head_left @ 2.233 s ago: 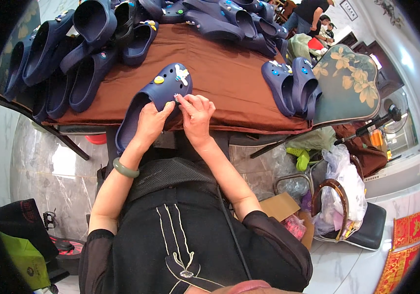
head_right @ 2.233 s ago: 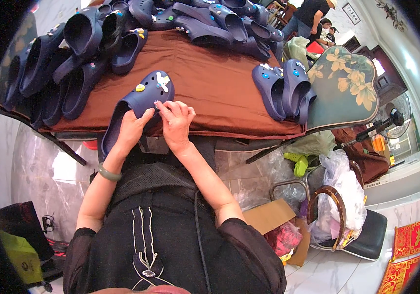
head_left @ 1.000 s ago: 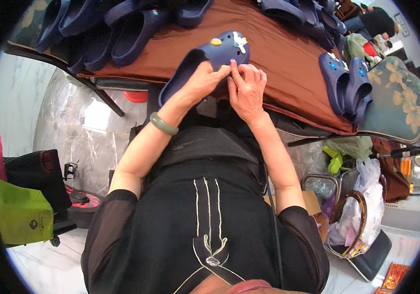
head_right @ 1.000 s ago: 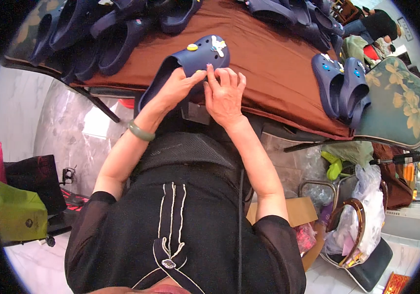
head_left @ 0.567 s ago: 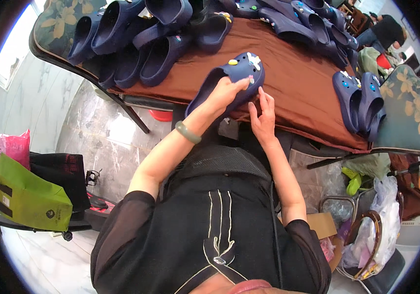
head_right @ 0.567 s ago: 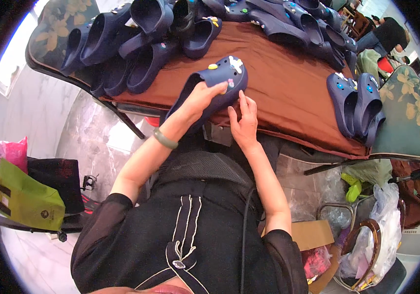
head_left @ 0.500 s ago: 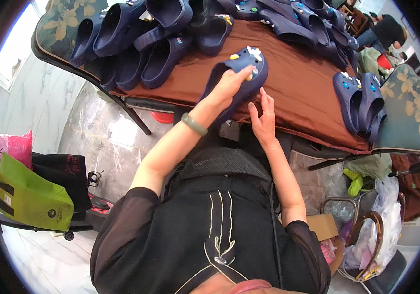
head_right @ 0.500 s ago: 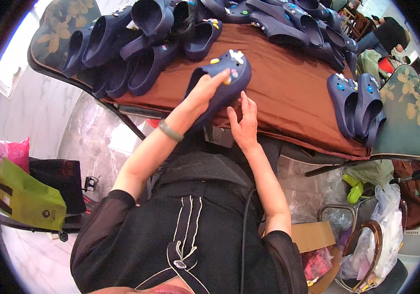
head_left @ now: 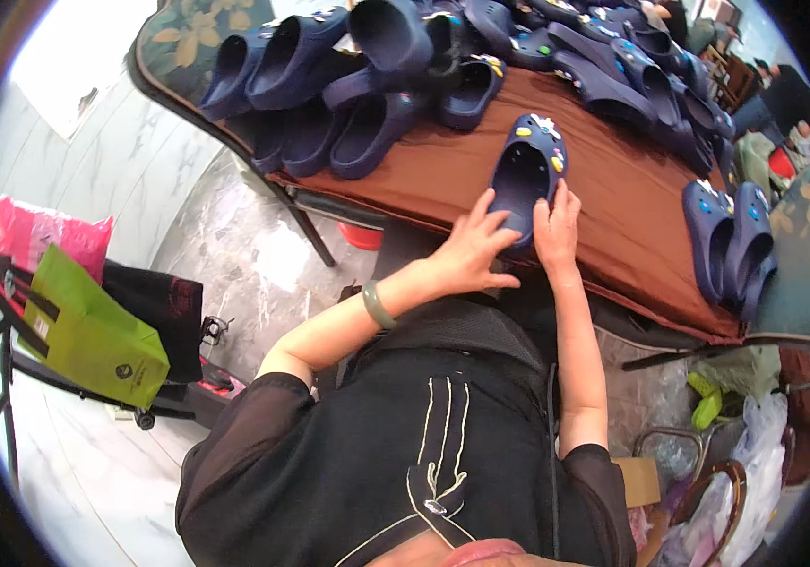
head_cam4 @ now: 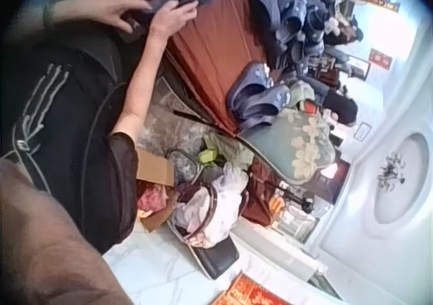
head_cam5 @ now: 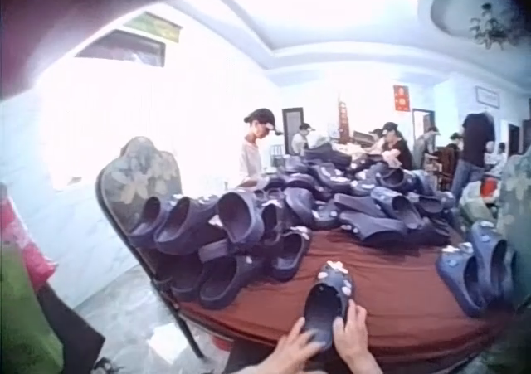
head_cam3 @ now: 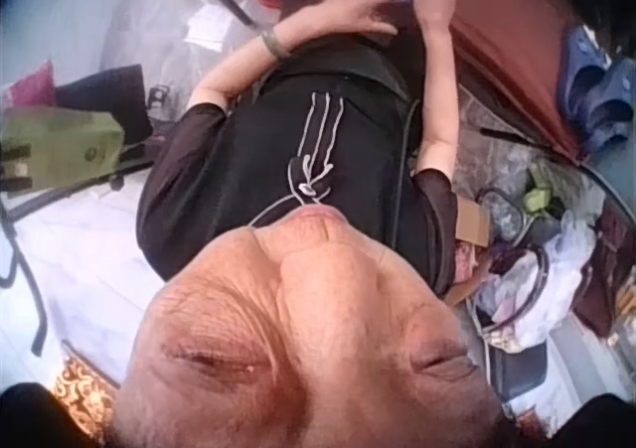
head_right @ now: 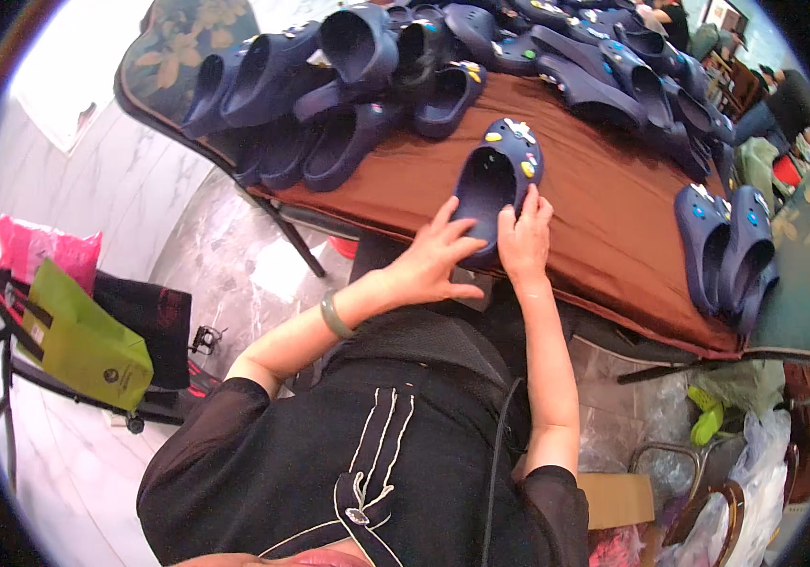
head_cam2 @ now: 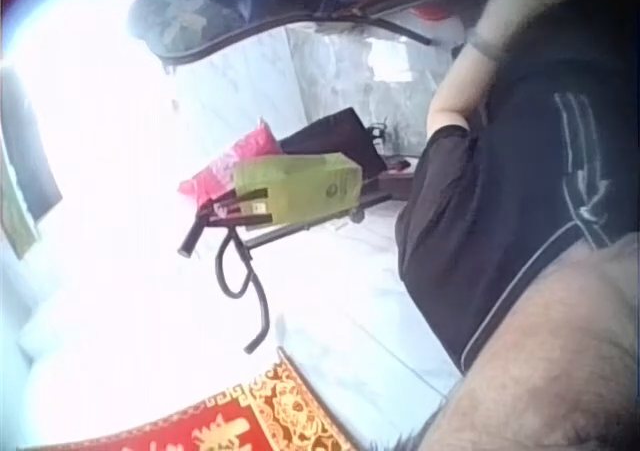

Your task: Attaching decorative charms and pins to the holes of foam clog shoes.

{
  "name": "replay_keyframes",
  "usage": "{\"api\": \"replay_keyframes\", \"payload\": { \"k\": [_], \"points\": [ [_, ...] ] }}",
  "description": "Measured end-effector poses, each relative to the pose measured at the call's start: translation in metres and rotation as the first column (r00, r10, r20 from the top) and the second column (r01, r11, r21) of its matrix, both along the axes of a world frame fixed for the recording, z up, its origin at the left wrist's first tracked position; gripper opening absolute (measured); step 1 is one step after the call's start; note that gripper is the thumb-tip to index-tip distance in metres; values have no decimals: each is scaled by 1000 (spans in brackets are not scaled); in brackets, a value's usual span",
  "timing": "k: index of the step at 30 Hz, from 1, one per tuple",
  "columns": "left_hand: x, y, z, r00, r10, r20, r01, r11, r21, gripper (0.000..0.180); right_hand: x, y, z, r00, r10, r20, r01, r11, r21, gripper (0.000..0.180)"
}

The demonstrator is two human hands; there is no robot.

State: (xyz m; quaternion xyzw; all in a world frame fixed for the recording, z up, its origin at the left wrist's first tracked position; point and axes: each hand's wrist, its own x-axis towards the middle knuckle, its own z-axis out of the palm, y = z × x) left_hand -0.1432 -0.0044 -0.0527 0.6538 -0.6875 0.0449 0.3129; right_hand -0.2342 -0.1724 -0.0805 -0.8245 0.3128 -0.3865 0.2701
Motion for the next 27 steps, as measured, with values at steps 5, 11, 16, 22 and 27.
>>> {"api": "replay_keyframes", "payload": {
  "k": [5,11,16,22,27],
  "points": [
    [11,-11,-10,999,-26,47,34,986,-166,35,11,-3,1,993,61,104,-65,997,32,52],
    [28,-1,10,996,-31,-89,1,950,-314,37,0,-12,-17,927,57,370,-166,948,270,36],
    [62,30,90,992,93,-87,-122,883,-454,38,-2,-4,-14,932,84,354,-156,971,180,25],
    [140,83,186,951,301,65,-213,795,-568,40,3,-11,-22,937,128,324,-152,987,49,21],
    [222,121,232,869,489,76,-385,764,-517,36,-1,-4,-15,958,124,260,-120,992,-31,18]
  ]
}}
